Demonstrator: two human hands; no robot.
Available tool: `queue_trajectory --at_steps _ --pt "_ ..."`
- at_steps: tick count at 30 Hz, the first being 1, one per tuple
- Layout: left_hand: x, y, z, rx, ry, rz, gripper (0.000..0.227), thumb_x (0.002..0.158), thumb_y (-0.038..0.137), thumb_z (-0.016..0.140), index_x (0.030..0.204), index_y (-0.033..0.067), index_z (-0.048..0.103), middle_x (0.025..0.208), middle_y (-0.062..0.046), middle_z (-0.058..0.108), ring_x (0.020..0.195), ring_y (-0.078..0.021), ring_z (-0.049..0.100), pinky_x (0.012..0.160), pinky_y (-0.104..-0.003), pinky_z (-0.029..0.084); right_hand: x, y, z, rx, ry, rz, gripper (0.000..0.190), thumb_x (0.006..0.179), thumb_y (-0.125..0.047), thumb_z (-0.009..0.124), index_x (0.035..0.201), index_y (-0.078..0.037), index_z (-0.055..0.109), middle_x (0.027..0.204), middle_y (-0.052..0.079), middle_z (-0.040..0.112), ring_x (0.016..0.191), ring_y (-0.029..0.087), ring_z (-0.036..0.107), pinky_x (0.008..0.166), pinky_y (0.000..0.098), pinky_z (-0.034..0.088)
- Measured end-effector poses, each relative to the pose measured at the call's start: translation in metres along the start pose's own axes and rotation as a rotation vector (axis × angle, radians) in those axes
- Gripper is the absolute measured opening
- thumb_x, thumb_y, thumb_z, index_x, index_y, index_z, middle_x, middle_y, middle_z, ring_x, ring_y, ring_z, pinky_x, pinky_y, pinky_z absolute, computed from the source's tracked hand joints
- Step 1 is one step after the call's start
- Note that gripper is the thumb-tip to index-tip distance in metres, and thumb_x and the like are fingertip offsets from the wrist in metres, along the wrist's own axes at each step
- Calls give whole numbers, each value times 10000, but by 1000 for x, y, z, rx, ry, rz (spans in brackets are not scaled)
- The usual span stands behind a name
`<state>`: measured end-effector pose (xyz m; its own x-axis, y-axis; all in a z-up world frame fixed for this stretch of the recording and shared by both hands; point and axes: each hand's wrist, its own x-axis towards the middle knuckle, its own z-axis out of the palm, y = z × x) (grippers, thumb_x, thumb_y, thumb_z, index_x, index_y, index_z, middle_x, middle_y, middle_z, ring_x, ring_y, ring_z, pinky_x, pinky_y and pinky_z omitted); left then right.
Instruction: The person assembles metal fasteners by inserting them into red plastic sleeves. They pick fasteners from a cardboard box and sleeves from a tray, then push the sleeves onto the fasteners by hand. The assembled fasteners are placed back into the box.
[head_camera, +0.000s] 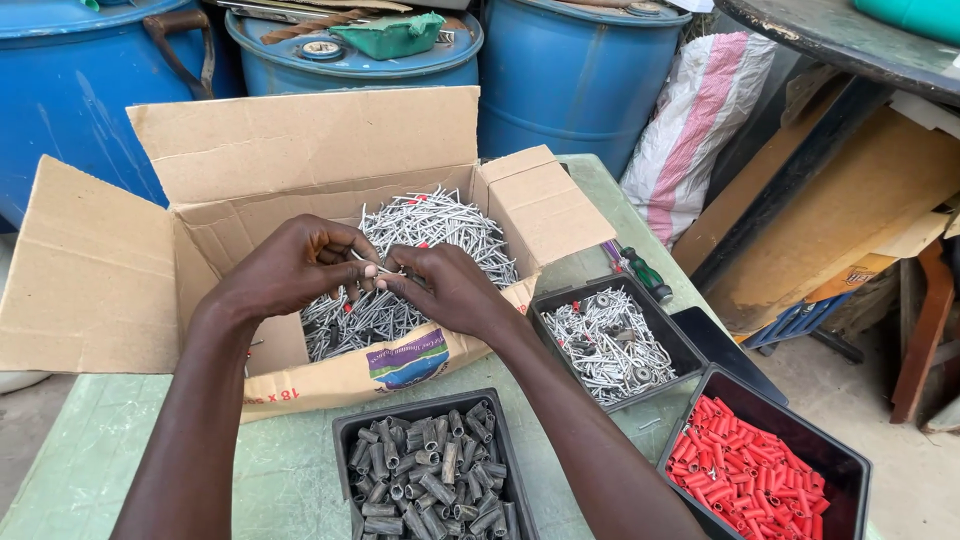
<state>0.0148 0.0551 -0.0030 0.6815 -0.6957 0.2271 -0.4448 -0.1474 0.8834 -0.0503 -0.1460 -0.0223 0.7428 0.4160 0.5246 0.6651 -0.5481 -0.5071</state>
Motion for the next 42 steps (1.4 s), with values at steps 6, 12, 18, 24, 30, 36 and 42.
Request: queue_trajectory --at_steps 6,12,18,24,30,36,42 --pt "-5 12 -2 -22 44 55 282 790 -13 745 1067 -64 737 802 -176 718 666 -199 710 574 -279 600 -1 15 4 23 60 36 172 1003 -153 545 885 -96 656 433 85 532 403 203 501 505 292 412" --pt "-1 4 -3 -17 54 63 219 814 0 733 1026 -48 749 781 -155 717 663 -180 701 573 -270 601 1 13 4 33 70 57 105 956 -95 608 920 -89 707 401 81 478 387 157 435 492 281 384" --pt "-1 7 -1 13 24 43 202 823 1 717 1016 -50 750 783 -164 735 658 -185 708 575 -276 610 1 16 2 -3 122 73 64 918 -96 670 931 -67 725 396 64 461 361 156 421 469 278 368" --pt "-5 17 -3 42 89 -12 273 937 176 636 1062 -47 731 761 -193 733 589 -199 701 495 -273 561 2 15 0 45 119 92 148 884 -34 686 982 -103 773 491 99 613 433 120 497 533 258 417" --pt "-7 12 -11 -73 214 -86 593 1019 454 352 1151 -20 683 686 -169 708 485 -208 679 405 -245 473 6 -14 -43 -112 50 86 164 854 15 665 994 -27 739 960 212 742 991 460 669 832 539 517" --pt "-9 -7 -17 100 220 -151 305 922 193 556 1103 13 724 667 -121 721 441 -159 634 470 -259 497 4 -22 -56 -625 -57 514 269 872 -167 669 1121 -225 753 648 68 672 774 341 688 799 463 547" --pt "-5 -18 -19 221 323 -203 244 900 213 551 1008 133 754 611 -12 719 424 -126 655 501 -245 519 30 -48 -24 -23 -140 249 255 895 -12 592 1090 -49 752 783 224 748 792 334 706 751 465 526"
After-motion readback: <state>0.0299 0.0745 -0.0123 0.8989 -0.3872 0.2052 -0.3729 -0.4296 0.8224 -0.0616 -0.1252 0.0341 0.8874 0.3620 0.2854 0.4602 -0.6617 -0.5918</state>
